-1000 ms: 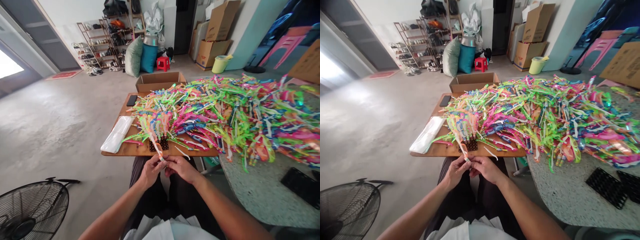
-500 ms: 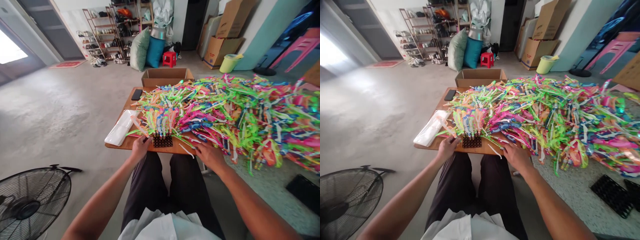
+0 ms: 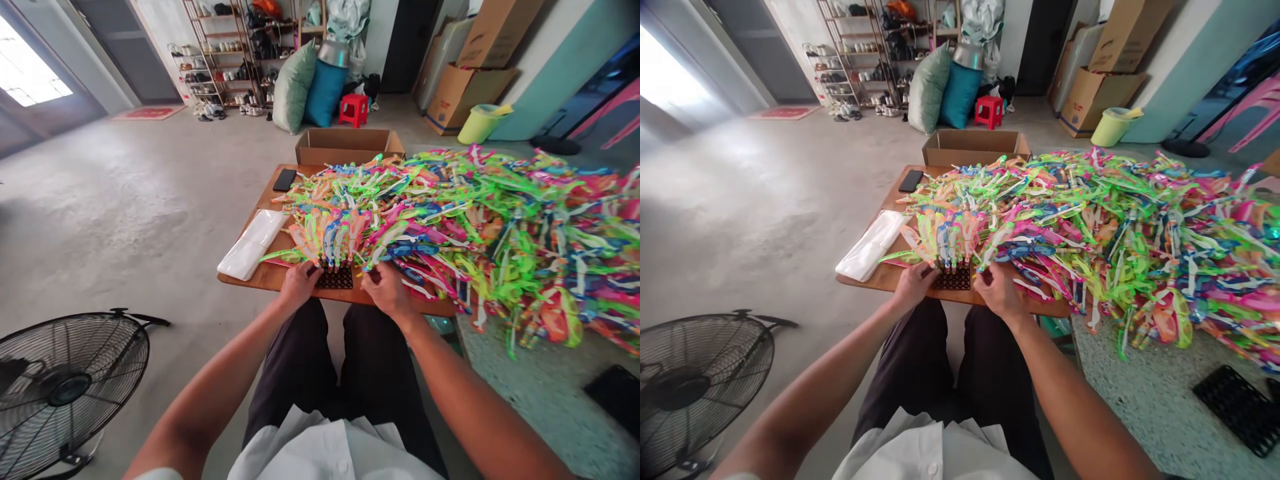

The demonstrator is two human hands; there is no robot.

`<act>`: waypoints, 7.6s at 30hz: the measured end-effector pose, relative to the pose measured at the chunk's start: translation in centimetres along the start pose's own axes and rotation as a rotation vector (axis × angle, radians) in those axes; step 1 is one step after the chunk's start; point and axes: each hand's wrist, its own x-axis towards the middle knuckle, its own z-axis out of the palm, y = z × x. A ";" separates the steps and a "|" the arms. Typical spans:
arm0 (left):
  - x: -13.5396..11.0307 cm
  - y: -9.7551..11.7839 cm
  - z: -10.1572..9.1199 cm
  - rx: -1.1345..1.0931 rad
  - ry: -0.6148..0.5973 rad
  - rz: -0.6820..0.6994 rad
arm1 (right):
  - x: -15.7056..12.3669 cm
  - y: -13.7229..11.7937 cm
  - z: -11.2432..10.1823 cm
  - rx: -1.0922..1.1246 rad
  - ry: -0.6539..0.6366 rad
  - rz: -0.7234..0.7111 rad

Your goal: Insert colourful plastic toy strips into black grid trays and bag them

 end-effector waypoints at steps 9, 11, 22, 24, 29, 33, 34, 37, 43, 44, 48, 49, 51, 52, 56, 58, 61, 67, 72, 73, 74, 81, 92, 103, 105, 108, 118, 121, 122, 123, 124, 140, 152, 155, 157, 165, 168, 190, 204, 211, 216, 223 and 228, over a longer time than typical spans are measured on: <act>-0.1 -0.4 0.8 0.083 -0.016 0.119 | 2.1 0.6 3.2 -0.265 -0.066 -0.155; -0.1 -0.4 0.7 0.078 -0.020 0.134 | 2.2 0.5 3.5 -0.305 -0.055 -0.133; -0.4 0.2 0.8 0.145 -0.003 0.043 | 2.0 -1.1 4.7 -0.441 -0.021 -0.065; -0.6 0.8 0.9 0.217 0.001 0.029 | 1.9 -0.9 4.8 -0.429 -0.028 -0.085; -0.5 2.3 0.8 0.379 -0.044 0.014 | 2.0 -1.1 4.5 -0.485 -0.088 -0.094; -0.4 2.9 0.7 0.413 -0.072 0.021 | 2.1 -1.5 4.3 -0.508 -0.113 -0.079; -0.4 3.0 0.6 0.412 -0.075 0.013 | 2.1 -1.5 4.3 -0.504 -0.110 -0.076; -0.1 2.9 0.2 0.406 -0.106 -0.012 | 2.2 -1.6 4.2 -0.491 -0.103 -0.063; 0.7 1.5 -1.2 0.221 -0.175 0.003 | 2.3 -1.6 4.0 -0.476 -0.103 -0.018; 0.8 1.1 -1.3 0.175 -0.173 0.005 | 2.3 -1.6 4.0 -0.471 -0.101 -0.013; 0.5 0.0 -1.4 0.050 -0.115 -0.011 | 2.4 -1.7 4.0 -0.464 -0.110 -0.002; 0.5 -0.1 -1.3 0.047 -0.096 -0.013 | 2.4 -1.8 4.0 -0.465 -0.109 -0.002; 0.3 -0.2 -1.0 0.062 -0.052 -0.015 | 2.4 -1.8 4.0 -0.468 -0.106 -0.004; 0.2 -0.2 -0.8 0.073 -0.032 -0.017 | 2.3 -1.9 4.1 -0.471 -0.104 -0.006; 0.0 0.0 0.3 0.095 0.035 -0.036 | 2.2 -1.8 4.2 -0.464 -0.093 -0.020; -0.2 0.0 0.8 0.108 0.082 -0.042 | 2.1 -1.8 4.3 -0.457 -0.086 -0.018; -0.6 -0.1 1.4 0.110 0.159 -0.031 | 2.0 -1.9 4.3 -0.463 -0.083 -0.008; -0.8 0.3 1.8 0.085 0.202 -0.071 | 1.8 -2.4 4.3 -0.491 -0.088 -0.006; -0.6 1.0 2.2 0.154 0.174 -0.045 | 1.7 -2.6 4.2 -0.478 -0.107 0.013; -0.7 1.1 2.2 0.177 0.164 -0.007 | 1.7 -2.7 4.2 -0.473 -0.113 0.015; -0.7 1.2 2.3 0.202 0.154 0.032 | 1.7 -2.7 4.2 -0.471 -0.119 0.015; -0.3 2.1 1.9 0.401 0.070 0.043 | 1.6 -3.5 4.4 -0.584 -0.155 0.064; 0.0 1.3 2.6 0.424 0.032 0.031 | 2.0 -4.3 4.9 -0.670 -0.190 0.094; -2.4 2.0 2.0 0.299 0.232 0.191 | 1.0 -0.1 -5.0 -0.793 -0.145 0.110; -3.1 3.4 2.4 0.265 0.240 0.293 | 0.9 0.7 -5.6 -0.868 -0.228 0.074; -3.3 5.8 3.2 0.126 0.087 0.436 | 1.1 0.7 -6.1 -0.914 -0.222 0.040; 1.0 11.6 7.1 -1.012 -0.368 -0.758 | -1.5 -4.0 -7.1 -0.759 -0.049 -0.107; 2.2 12.7 9.0 -1.110 -0.231 -0.848 | -2.7 -3.0 -6.1 -0.739 -0.065 -0.072; 2.5 12.9 9.4 -1.106 -0.182 -0.858 | -3.0 -2.5 -5.9 -0.737 -0.051 -0.041; 2.7 13.2 9.7 -1.095 -0.150 -0.860 | -3.3 -1.9 -5.9 -0.735 -0.022 -0.004; 2.7 13.4 9.9 -1.083 -0.137 -0.847 | -3.6 -1.5 -6.0 -0.726 0.022 0.036; -8.5 13.7 4.0 -0.803 -0.618 -0.299 | -3.6 -3.1 -5.2 0.361 0.243 0.260; -7.3 6.4 0.3 -0.242 0.074 0.376 | -5.1 -10.4 -1.4 1.013 0.107 0.422; -5.7 6.0 0.0 -0.115 0.094 0.538 | -5.9 -11.8 -0.4 1.010 0.000 0.484; -5.0 6.1 -0.3 -0.128 0.061 0.568 | -6.2 -12.2 0.1 1.006 -0.061 0.516; -6.2 5.7 -0.1 -0.462 -0.005 0.231 | -6.4 -11.0 -0.9 0.905 -0.201 0.390; -6.6 4.9 0.0 -0.708 0.025 0.009 | -6.4 -9.5 -1.7 0.799 -0.150 0.344; -6.4 8.1 0.3 -1.264 -0.177 -0.213 | -5.5 -6.4 -1.7 0.435 -0.620 0.039; -7.1 9.2 0.6 -1.153 0.051 -0.186 | -8.7 -8.1 2.2 0.846 -0.479 0.368; -7.0 6.2 0.8 -0.944 0.038 -0.174 | -7.0 -5.9 2.1 0.621 -0.429 0.301; -3.6 1.5 -1.0 -0.467 0.233 -0.121 | -1.8 -2.2 -0.1 0.152 -0.182 0.261; 0.1 -1.1 -1.0 -0.126 0.120 -0.004 | 2.9 0.1 1.2 -0.430 -0.201 0.019; 1.2 -1.6 -0.6 -0.046 0.067 0.038 | 3.0 -0.4 2.1 -0.648 -0.235 -0.045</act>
